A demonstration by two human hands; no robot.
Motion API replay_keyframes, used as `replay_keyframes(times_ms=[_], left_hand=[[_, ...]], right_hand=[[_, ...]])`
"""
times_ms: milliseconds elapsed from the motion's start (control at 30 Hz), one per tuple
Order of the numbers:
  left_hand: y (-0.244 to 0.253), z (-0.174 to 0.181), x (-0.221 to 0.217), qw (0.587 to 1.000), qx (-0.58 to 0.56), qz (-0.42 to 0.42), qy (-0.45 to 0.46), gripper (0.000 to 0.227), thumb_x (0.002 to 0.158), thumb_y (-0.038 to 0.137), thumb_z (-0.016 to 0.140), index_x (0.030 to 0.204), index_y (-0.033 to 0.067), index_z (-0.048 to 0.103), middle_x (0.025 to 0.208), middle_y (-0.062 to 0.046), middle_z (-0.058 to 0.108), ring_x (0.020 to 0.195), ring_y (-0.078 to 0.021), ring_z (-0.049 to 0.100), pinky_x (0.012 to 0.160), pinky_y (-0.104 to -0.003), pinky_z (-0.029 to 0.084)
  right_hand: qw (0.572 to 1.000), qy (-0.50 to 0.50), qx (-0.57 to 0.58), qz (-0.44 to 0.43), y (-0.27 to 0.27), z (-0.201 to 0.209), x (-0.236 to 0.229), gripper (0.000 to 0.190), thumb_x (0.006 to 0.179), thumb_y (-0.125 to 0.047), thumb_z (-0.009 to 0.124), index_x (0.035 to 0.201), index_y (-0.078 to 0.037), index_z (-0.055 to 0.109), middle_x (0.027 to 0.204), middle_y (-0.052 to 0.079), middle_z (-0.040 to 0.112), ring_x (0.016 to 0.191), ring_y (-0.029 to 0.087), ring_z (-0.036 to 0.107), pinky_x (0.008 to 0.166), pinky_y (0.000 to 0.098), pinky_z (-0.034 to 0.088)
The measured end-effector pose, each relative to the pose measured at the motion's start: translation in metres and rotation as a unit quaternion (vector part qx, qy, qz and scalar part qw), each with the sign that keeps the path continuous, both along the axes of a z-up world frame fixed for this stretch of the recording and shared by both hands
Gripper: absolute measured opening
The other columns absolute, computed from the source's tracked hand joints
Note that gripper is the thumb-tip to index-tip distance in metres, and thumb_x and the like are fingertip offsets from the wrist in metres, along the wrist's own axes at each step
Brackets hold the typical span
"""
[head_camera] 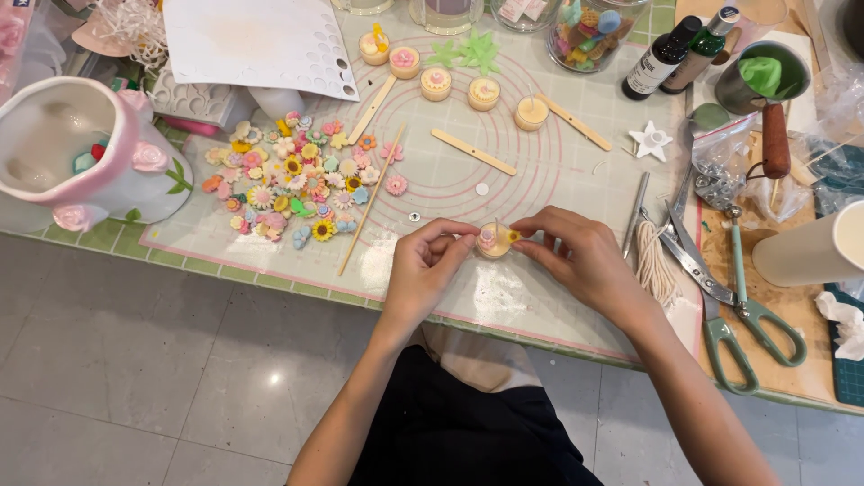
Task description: Decorating small candle bases with miniature wax ornaments and floral designs.
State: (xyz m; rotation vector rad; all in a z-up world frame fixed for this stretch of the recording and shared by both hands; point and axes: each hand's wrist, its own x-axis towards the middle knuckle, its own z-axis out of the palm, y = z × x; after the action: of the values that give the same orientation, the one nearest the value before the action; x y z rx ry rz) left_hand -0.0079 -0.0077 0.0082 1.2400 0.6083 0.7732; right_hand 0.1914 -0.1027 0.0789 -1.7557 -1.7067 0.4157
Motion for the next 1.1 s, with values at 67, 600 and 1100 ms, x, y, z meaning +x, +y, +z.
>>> replay_keyframes(times_ms=[67,600,1100], left_hand=[[-0.001,0.003,-0.004,1.000,0.002,-0.003,-0.002,0.015,0.101,0.008,0.066,0.111,-0.0020,0.072,0.077,0.002,0.071,0.063,0.0044,0.049,0.053,-0.017,0.033],[-0.010,0.005,-0.014,1.000,0.018,0.003,-0.018,0.016,0.101,0.009,0.065,0.113,0.0016,0.073,0.070,0.011,0.056,0.061,0.0044,0.038,0.053,-0.017,0.027],[-0.011,-0.028,-0.013,0.994,0.054,0.086,-0.027,0.027,0.109,0.016,0.064,0.089,-0.0002,0.071,0.070,0.006,0.053,0.063,0.0008,0.045,0.055,-0.019,0.033]], right_hand=[[1.000,-0.005,-0.019,0.011,0.004,0.000,-0.001,0.024,0.087,-0.017,0.076,0.110,-0.008,0.074,0.091,0.006,0.072,0.063,0.018,0.065,0.058,0.0316,0.052],[0.998,-0.020,-0.050,0.016,0.011,-0.004,0.000,0.025,0.087,-0.016,0.075,0.111,-0.010,0.075,0.090,0.006,0.074,0.063,0.019,0.066,0.060,0.0328,0.054],[0.992,-0.069,-0.053,-0.095,-0.027,-0.002,0.026,0.022,0.086,-0.021,0.075,0.106,-0.011,0.075,0.090,0.004,0.072,0.062,0.019,0.065,0.060,0.0327,0.052]])
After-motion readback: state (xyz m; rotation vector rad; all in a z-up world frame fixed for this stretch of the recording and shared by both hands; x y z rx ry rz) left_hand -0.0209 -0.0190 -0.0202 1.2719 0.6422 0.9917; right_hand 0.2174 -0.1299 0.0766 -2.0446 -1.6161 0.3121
